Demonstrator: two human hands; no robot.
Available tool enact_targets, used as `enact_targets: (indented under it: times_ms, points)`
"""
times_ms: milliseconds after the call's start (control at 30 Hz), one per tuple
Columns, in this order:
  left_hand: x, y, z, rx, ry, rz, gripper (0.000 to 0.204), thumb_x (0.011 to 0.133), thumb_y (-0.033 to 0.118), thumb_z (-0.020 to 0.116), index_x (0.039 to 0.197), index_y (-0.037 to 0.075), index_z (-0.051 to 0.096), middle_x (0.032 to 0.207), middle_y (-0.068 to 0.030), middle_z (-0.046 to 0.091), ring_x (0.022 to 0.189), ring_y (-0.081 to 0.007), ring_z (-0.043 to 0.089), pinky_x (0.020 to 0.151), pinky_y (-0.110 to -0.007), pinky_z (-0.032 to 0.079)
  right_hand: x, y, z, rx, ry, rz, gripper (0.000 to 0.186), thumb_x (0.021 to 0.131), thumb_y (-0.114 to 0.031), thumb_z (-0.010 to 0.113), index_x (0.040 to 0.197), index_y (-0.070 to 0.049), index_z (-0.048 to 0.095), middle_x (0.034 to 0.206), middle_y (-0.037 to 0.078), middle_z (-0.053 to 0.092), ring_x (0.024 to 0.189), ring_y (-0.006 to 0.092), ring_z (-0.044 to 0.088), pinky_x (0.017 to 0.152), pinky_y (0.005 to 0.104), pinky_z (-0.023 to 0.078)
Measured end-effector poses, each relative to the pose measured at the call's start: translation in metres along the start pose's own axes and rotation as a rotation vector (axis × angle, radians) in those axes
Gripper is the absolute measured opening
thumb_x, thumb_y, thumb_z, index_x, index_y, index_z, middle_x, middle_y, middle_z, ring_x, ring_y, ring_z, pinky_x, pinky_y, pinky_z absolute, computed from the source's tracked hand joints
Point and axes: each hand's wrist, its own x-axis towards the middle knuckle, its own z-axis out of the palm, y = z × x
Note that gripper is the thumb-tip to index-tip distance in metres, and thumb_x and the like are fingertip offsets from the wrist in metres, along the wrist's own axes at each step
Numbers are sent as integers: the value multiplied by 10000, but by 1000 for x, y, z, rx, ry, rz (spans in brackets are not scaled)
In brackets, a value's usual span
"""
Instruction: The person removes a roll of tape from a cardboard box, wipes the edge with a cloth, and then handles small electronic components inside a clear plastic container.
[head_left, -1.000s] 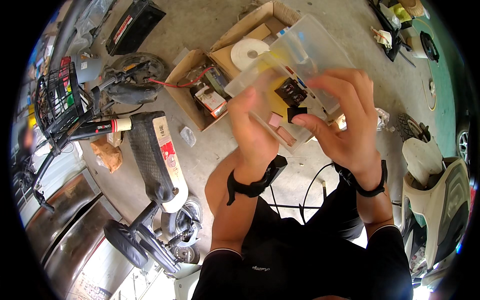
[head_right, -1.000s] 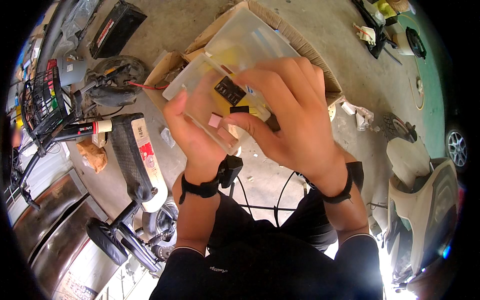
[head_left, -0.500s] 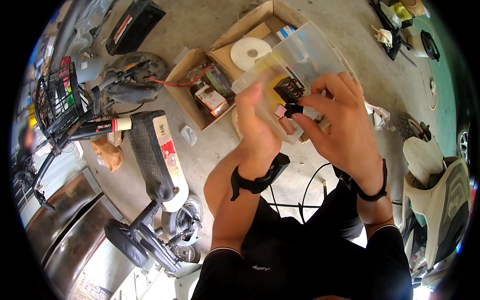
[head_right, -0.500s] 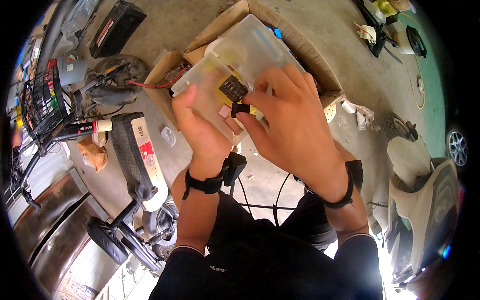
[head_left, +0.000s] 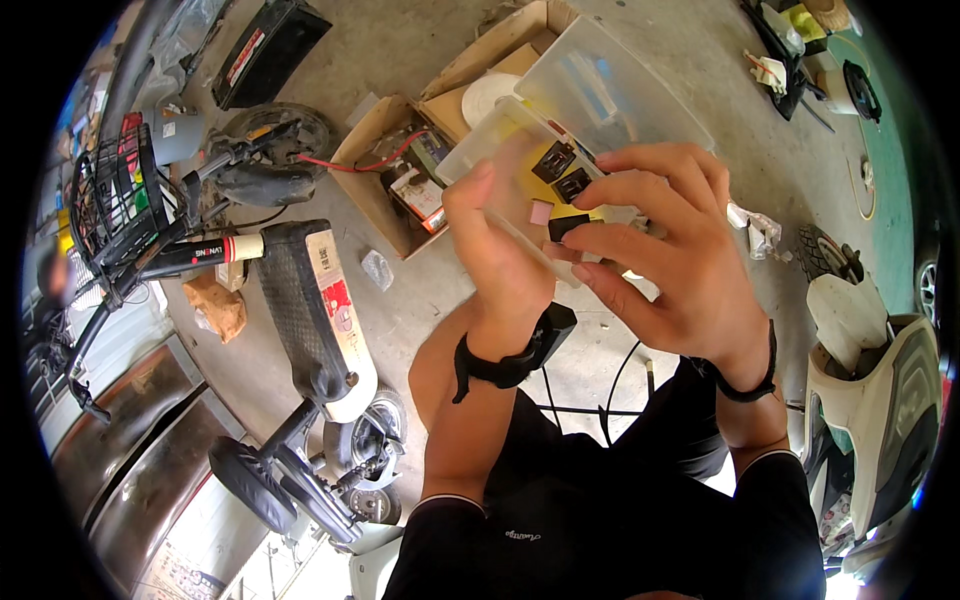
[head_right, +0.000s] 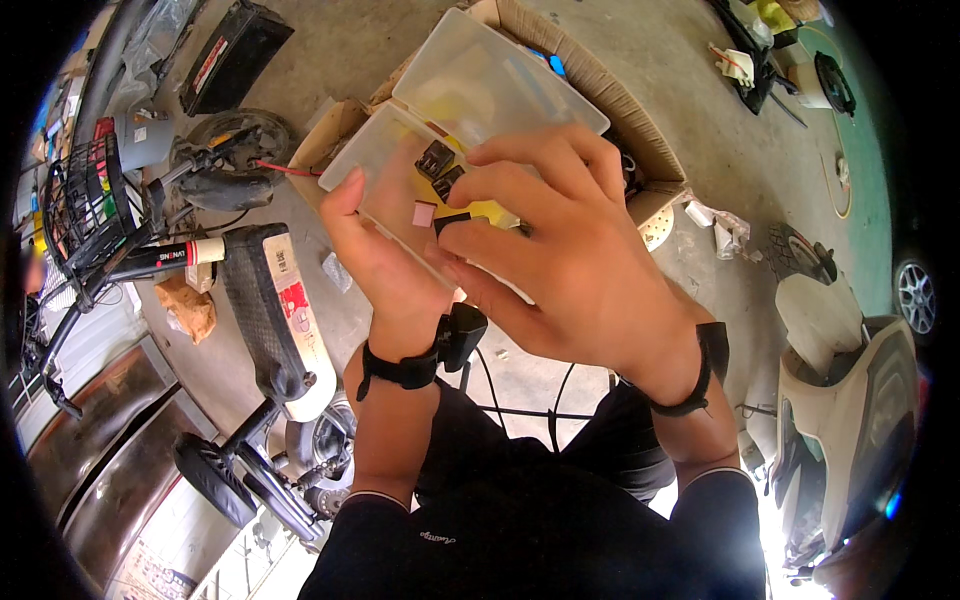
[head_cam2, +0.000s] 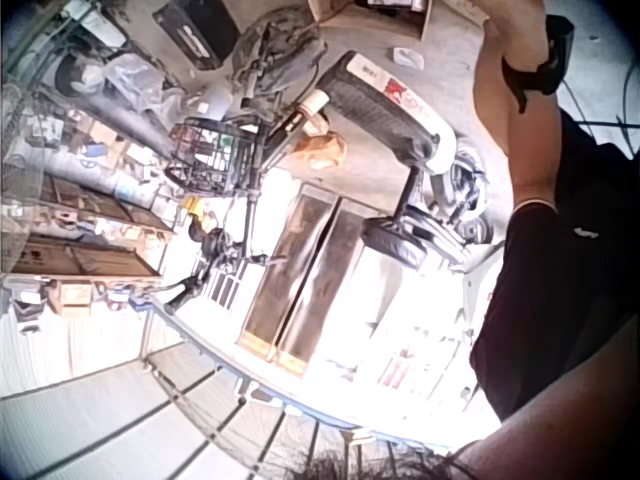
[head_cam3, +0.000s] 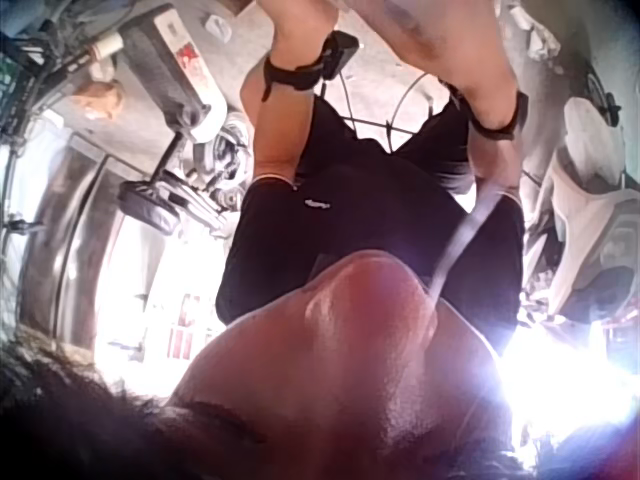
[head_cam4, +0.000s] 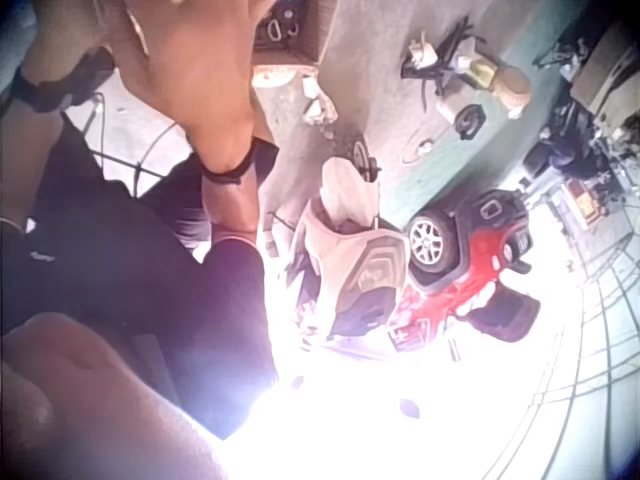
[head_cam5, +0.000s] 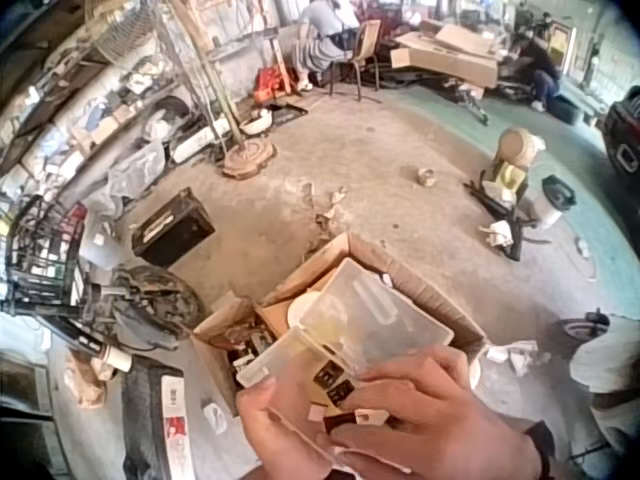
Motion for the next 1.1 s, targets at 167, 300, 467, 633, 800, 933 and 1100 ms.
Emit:
enact_targets:
  times_ms: [167,300,467,633,800,933,1100]
  points:
    - [-2,-1,0,19,0,19,627,795,498,378,1184,23,505,990,-66,574,839,-159,554,587,-243,414,-3,3,7,-62,47,38,246,646,-95,727,887,-118,682,920,34,580,876,249,511,800,375,340]
    - [-4,-3,4,92,22,51,610,796,480,397,1193,29,502,998,-66,575,845,-159,555,590,-248,414,-2,0,4,-34,9,148,241,655,-103,741,889,-110,679,840,25,553,788,219,489,751,354,337]
    - [-4,-6,-6,95,-80,44,592,796,457,424,1207,37,493,998,-66,575,840,-154,552,582,-255,407,-3,-1,7,-18,3,198,187,660,-100,750,831,-100,674,785,20,533,731,201,479,707,332,339]
    - [-4,-4,-1,3,-99,12,579,797,448,439,1208,43,493,989,-52,572,851,-142,539,609,-239,395,-4,-6,8,-131,47,242,122,666,-137,741,778,-130,693,712,13,490,720,206,478,670,338,359]
    - [-6,-7,7,86,13,76,578,805,440,442,1210,30,488,1009,-61,565,860,-152,539,688,-249,413,-8,-12,9,-287,73,269,163,671,-192,744,803,-111,694,683,16,479,699,207,474,656,340,360]
    - [-3,-10,3,94,-71,111,577,811,428,445,1216,17,477,1016,-63,566,844,-151,533,711,-268,426,-11,-8,9,-273,22,324,187,697,-215,735,814,-82,675,668,34,491,688,232,483,659,350,363]
    - [-5,-16,13,100,5,97,566,805,438,441,1193,29,485,958,-57,576,805,-135,526,661,-259,419,-12,-3,6,-115,-60,380,179,723,-196,717,823,-63,650,678,62,514,706,267,504,670,368,365]
